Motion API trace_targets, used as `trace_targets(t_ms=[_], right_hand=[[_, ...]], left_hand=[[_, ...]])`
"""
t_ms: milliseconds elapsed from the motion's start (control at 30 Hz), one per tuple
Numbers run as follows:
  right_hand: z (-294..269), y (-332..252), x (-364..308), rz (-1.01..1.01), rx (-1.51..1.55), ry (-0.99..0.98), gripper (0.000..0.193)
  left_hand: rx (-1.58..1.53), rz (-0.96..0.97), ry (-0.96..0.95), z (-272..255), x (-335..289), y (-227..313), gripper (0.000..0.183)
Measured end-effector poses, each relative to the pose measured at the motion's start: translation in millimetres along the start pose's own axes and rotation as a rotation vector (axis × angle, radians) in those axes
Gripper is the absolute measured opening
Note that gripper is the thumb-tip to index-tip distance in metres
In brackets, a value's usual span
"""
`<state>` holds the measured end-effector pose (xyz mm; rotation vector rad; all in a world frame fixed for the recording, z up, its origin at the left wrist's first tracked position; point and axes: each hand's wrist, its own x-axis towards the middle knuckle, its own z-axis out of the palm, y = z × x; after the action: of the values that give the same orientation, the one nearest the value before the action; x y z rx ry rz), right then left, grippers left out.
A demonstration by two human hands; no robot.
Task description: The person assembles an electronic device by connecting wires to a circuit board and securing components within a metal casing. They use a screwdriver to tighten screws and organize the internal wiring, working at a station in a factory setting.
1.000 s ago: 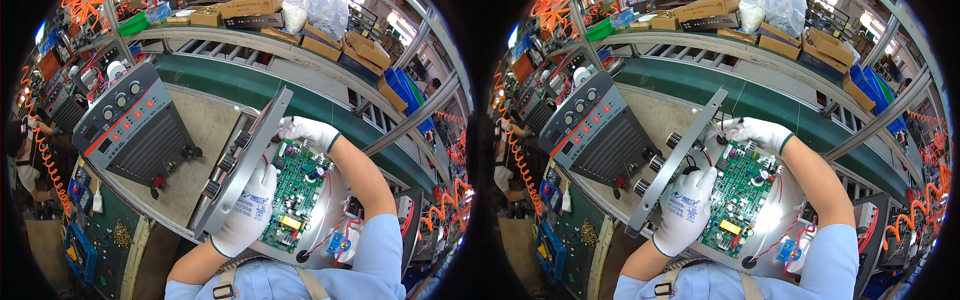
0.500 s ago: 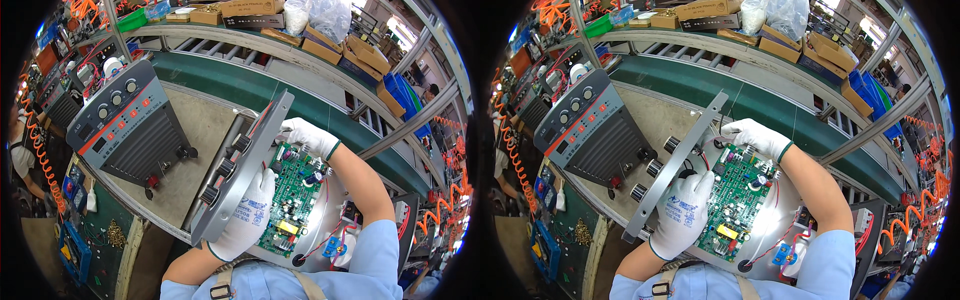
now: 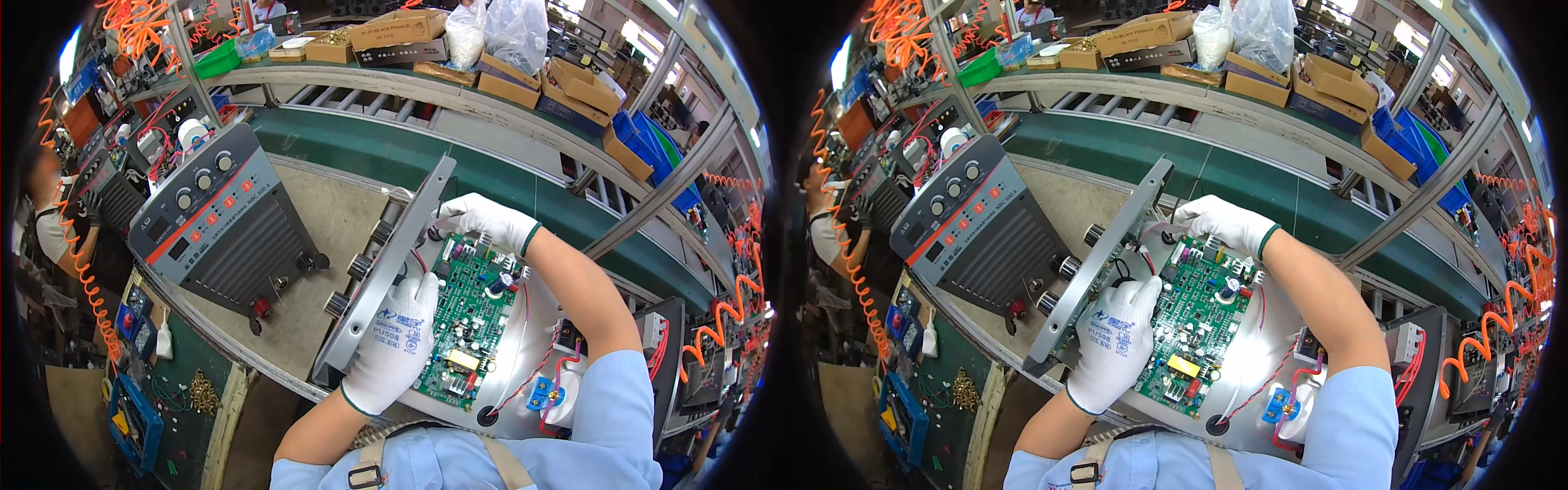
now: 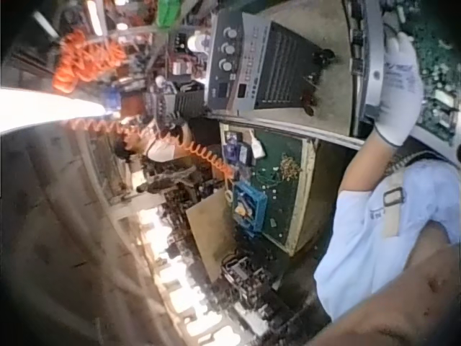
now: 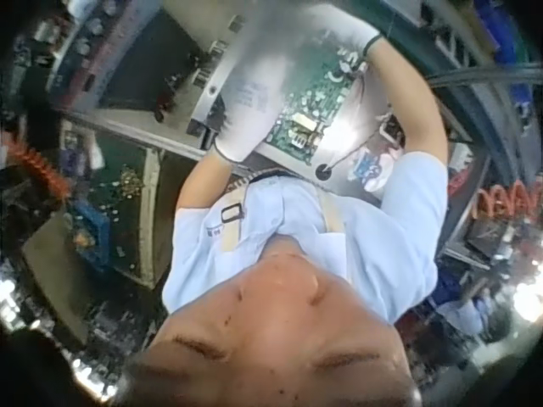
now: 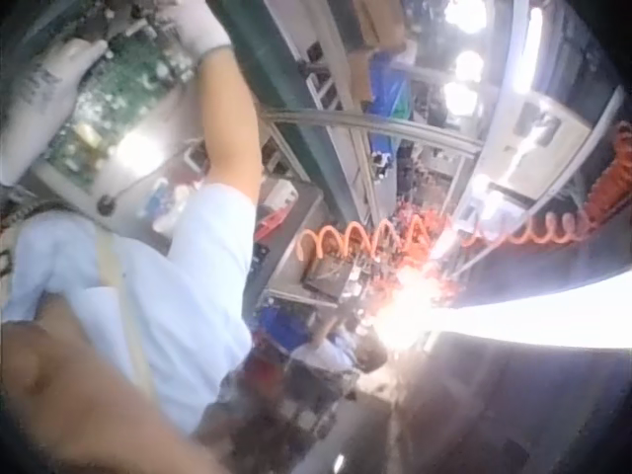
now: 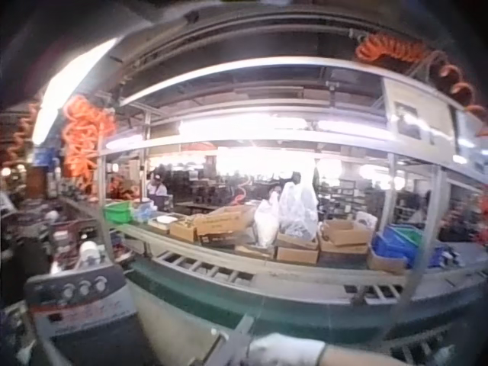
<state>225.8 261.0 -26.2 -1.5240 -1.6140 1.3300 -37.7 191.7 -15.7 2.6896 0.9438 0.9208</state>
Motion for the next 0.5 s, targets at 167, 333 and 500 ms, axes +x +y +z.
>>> trace_targets(t_ms=[167,333,500], right_hand=[[5.0,-6.8,-10.7,-0.056,0.255,-0.077,0.037],[5.3,-18.1,2.0,0.15,0.222,-0.142,0.037],[3.6,-3.1,18.9,0.131,0.185,-0.159,0.033]], left_hand=[[-0.031,-0.002,0.004,0.4,0.2,1.8,0.037],[-0.056,0.018,0.027,1.6,-0.2,0.0,0.039],[-0.041,0.041,0.037,0.1,-0.8,-3.1,0.04]])
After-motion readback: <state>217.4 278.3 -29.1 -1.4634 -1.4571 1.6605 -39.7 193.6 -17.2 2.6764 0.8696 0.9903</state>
